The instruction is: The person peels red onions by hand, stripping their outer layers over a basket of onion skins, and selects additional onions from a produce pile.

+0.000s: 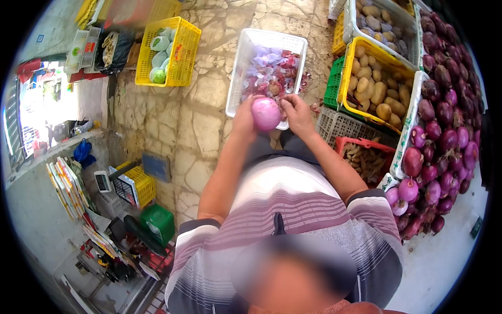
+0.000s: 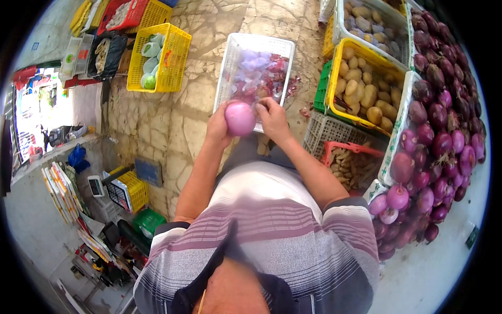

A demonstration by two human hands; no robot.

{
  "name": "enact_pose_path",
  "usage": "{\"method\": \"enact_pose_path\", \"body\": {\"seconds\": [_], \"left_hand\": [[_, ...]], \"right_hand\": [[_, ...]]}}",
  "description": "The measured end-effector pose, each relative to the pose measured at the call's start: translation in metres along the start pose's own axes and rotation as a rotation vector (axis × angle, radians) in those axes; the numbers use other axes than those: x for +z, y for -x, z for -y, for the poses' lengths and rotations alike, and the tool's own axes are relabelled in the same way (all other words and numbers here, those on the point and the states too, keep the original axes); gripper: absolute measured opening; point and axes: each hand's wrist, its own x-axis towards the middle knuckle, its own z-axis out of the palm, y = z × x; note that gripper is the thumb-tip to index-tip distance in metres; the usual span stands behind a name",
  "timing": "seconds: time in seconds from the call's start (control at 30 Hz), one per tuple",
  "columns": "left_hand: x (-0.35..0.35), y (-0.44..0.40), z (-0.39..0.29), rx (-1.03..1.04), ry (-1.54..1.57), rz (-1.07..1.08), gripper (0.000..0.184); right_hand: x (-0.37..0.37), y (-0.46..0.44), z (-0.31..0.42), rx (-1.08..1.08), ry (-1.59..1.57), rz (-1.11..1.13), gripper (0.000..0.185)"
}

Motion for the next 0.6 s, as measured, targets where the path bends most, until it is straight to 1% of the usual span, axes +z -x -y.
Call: {"method": "enact_pose_path", "body": {"seconds": [0.07, 0.17, 0.2, 0.27, 0.3, 0.37, 0.4, 0.47, 0.5, 0.57, 0.6], "left_hand": [[0.006, 0.003, -0.003, 0.0, -0.006, -0.046, 0.037], [-0.017, -0.013, 0.015, 0.053, -0.14, 0.048, 0.039], [-0.016, -0.012, 0.013, 0.028, -0.164, 0.052, 0.038], [-0.015, -0.009, 0.008, -0.027, -0.219, 0.069, 0.036], [-0.015, -0.012, 0.01, 0.024, -0.235, 0.108, 0.036], [-0.015, -0.023, 0.015, 0.131, -0.261, 0.188, 0.036], [-0.01, -0.024, 0.011, 0.158, -0.282, 0.272, 0.038], [-0.002, -0.022, 0.006, 0.195, -0.322, 0.446, 0.041], [0.0, -0.021, 0.004, 0.112, -0.278, 0.47, 0.044], [0.005, -0.017, -0.003, -0.052, -0.183, 0.511, 0.05], [0.007, -0.008, -0.012, -0.083, -0.236, 0.535, 0.048]], "right_hand": [[0.003, -0.002, -0.005, -0.022, -0.2, 0.032, 0.043], [0.0, -0.002, -0.007, -0.391, 0.15, 0.092, 0.053], [0.002, -0.004, -0.01, -0.233, -0.102, 0.123, 0.045], [0.004, -0.006, -0.014, -0.042, -0.4, 0.112, 0.042], [0.003, -0.006, -0.015, 0.049, -0.545, 0.102, 0.041], [0.014, -0.007, -0.037, 0.06, -0.652, -0.03, 0.038], [0.019, -0.007, -0.034, 0.064, -0.707, -0.098, 0.037], [0.021, -0.003, -0.031, 0.169, -0.818, -0.206, 0.033], [0.021, 0.002, -0.027, 0.224, -0.873, -0.27, 0.031], [0.017, 0.006, -0.035, 0.267, -0.949, -0.313, 0.029], [0.016, 0.004, -0.04, 0.29, -0.984, -0.322, 0.028]]}}
